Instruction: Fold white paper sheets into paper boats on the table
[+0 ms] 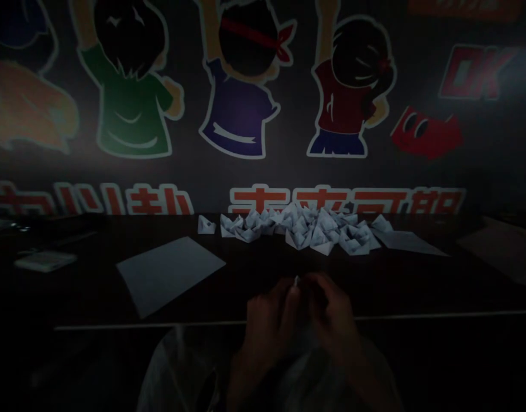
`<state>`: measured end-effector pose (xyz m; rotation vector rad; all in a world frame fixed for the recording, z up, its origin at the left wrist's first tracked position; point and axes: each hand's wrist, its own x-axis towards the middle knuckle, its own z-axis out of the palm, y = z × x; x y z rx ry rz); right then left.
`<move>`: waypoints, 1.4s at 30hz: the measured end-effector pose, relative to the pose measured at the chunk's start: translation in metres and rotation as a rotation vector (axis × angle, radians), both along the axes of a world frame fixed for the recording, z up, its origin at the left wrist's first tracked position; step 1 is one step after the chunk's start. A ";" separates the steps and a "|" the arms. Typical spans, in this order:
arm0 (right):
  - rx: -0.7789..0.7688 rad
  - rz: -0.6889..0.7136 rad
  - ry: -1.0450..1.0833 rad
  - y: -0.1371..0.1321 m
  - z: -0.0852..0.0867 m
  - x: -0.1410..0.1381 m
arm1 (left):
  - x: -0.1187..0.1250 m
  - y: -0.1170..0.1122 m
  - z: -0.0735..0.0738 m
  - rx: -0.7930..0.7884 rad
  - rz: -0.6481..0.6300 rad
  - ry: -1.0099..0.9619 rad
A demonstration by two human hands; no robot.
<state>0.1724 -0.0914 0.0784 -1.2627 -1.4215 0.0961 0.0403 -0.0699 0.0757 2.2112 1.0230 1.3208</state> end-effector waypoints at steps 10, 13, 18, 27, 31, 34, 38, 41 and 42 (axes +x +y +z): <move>-0.108 0.123 0.157 0.004 -0.002 0.000 | -0.005 0.009 -0.006 -0.132 -0.157 -0.214; -0.117 0.147 0.257 0.005 -0.002 -0.005 | -0.002 0.008 -0.012 -0.112 -0.048 -0.197; -0.069 0.117 0.374 0.004 0.004 -0.020 | 0.003 0.010 -0.016 -0.115 0.112 -0.125; -0.052 0.113 0.410 0.002 0.004 -0.027 | -0.003 0.007 -0.012 -0.060 -0.035 -0.258; -0.033 0.081 0.344 -0.001 0.001 -0.033 | -0.002 0.009 -0.018 -0.011 0.020 -0.249; 0.027 0.080 0.254 -0.004 -0.001 -0.037 | -0.002 0.011 -0.021 -0.001 0.064 -0.229; 0.033 0.132 0.221 -0.006 -0.001 -0.037 | -0.002 0.010 -0.020 0.003 0.095 -0.241; -0.020 0.171 0.269 -0.004 0.001 -0.033 | -0.004 0.007 -0.017 0.057 0.069 -0.238; -0.025 0.175 0.283 -0.003 0.001 -0.032 | -0.005 0.007 -0.015 0.077 0.057 -0.222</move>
